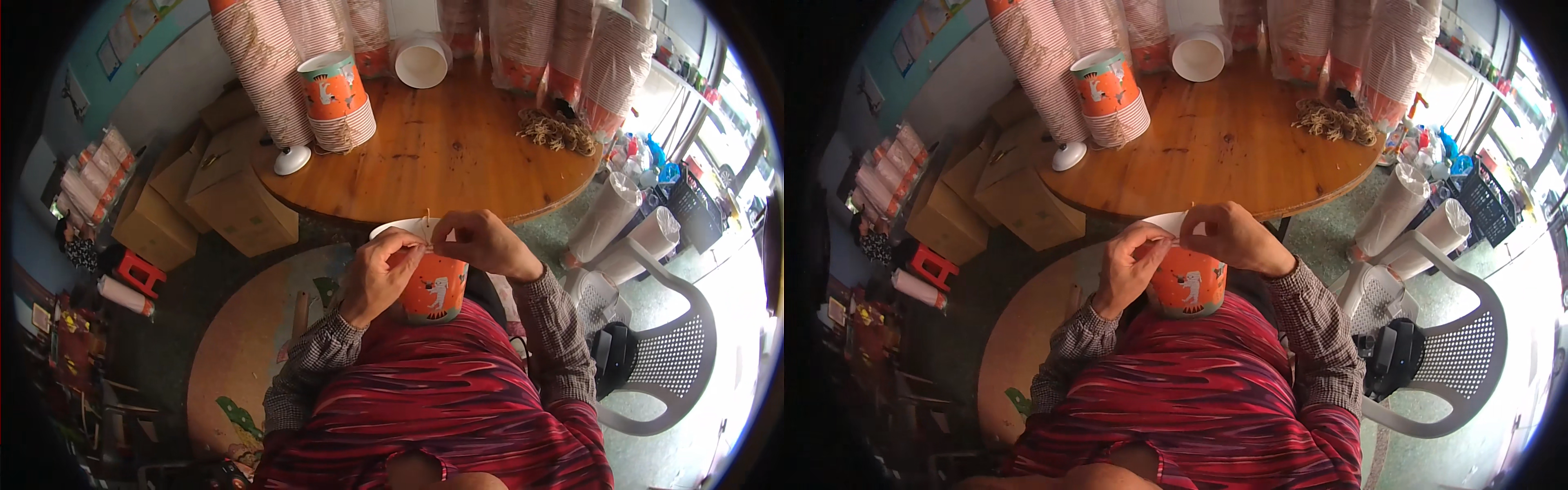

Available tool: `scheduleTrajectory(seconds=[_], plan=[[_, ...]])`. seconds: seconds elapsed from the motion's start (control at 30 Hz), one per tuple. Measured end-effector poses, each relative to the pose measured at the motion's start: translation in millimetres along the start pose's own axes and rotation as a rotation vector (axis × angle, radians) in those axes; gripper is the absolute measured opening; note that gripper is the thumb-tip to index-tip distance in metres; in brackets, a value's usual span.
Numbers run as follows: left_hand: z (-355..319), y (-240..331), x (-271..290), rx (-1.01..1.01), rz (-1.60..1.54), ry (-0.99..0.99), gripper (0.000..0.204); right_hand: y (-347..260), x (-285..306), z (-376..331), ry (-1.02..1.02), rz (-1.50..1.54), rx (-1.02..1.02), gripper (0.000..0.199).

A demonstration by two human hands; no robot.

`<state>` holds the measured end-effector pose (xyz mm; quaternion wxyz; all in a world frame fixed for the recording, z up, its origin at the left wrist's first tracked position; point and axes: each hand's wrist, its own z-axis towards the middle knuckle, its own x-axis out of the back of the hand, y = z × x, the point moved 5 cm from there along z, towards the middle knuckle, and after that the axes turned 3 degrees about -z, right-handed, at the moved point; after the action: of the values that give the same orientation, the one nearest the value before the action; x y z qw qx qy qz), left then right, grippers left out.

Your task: Threading string handles through pre-punched holes in paper buckets for assembly.

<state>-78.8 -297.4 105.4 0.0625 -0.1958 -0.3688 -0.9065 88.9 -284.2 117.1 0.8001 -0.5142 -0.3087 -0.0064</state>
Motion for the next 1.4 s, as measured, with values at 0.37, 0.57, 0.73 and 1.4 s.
scheduleTrajectory(seconds=[0.37,0.57,0.73,1.4], plan=[[-4,-19,1,0.251,-0.266,-0.016,0.012,8,-5,11,0.216,0.322,-0.029,0.008],[-5,-20,-1,0.274,-0.312,-0.001,0.013,-3,-7,14,0.190,0.062,0.052,0.005],[-3,-19,-1,0.179,-0.223,0.016,0.011,4,-14,15,0.199,0.088,0.078,0.006],[-4,-6,-1,-0.064,0.052,0.029,0.008,-8,-10,4,0.517,-0.171,0.289,0.004]])
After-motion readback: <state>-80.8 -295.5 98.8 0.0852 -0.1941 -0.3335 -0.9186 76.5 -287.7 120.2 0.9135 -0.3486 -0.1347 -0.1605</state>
